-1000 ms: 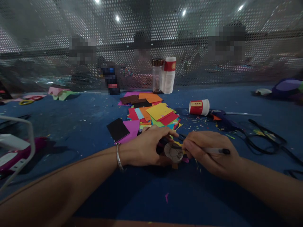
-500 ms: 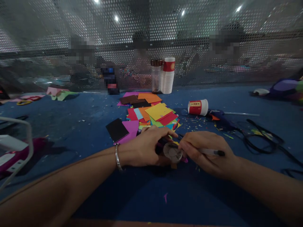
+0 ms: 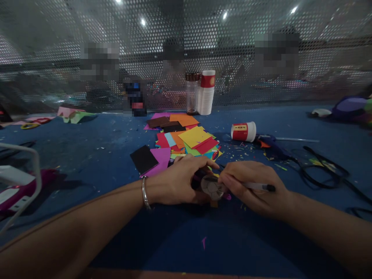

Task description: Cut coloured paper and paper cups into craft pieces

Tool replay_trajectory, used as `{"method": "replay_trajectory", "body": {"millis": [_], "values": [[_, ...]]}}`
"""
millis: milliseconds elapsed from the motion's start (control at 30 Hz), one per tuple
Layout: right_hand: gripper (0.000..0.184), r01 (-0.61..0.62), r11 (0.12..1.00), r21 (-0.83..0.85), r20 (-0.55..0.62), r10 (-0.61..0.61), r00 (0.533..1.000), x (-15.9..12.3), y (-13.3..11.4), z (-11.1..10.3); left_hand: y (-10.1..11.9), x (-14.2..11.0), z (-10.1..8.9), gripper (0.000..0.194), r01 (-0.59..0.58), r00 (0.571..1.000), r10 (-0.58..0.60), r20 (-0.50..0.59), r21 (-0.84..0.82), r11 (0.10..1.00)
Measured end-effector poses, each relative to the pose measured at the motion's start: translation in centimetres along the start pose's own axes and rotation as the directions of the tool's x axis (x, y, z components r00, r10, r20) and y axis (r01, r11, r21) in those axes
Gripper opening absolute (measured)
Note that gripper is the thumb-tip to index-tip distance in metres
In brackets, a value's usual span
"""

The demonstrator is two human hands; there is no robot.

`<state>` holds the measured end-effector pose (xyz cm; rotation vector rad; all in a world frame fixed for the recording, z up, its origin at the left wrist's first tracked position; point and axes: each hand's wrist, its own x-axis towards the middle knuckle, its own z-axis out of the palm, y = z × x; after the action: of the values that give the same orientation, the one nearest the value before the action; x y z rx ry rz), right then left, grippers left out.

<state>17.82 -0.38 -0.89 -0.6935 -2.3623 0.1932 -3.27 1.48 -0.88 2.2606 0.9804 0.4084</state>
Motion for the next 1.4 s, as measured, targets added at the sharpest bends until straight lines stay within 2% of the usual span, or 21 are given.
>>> {"method": "replay_trajectory", "body": {"millis": [133,367,700,1000,1400], "values": [[0.031,-0.016,0.998,-0.055,0.024,0.017,1.000,-0.16,-0.08,-0.34,-0.03,0.01,0.05,0.059,-0.008,1.000,0.008,-0.007,0.017,1.000],[0.030,0.009,1.000,-0.027,0.020,-0.009,1.000,0.07,0.20,0.10,-0.11,-0.01,0.19,0.052,-0.027,1.000,0.027,-0.012,-0.010,1.000],[0.035,-0.007,0.998,-0.061,0.008,0.008,1.000,-0.26,0.19,-0.45,-0.22,0.00,0.20,0.057,-0.009,1.000,0.009,-0.014,-0.012,1.000],[0.029,0.001,0.998,-0.057,0.003,-0.001,1.000,0.06,0.33,-0.04,-0.20,0.06,0.19,0.053,-0.052,0.999,0.052,-0.013,-0.025,0.998],[0.030,0.008,0.998,-0.059,-0.016,-0.009,1.000,0.04,0.28,0.06,-0.29,0.02,0.16,0.055,-0.044,0.999,0.045,-0.013,0.008,0.999]]}}
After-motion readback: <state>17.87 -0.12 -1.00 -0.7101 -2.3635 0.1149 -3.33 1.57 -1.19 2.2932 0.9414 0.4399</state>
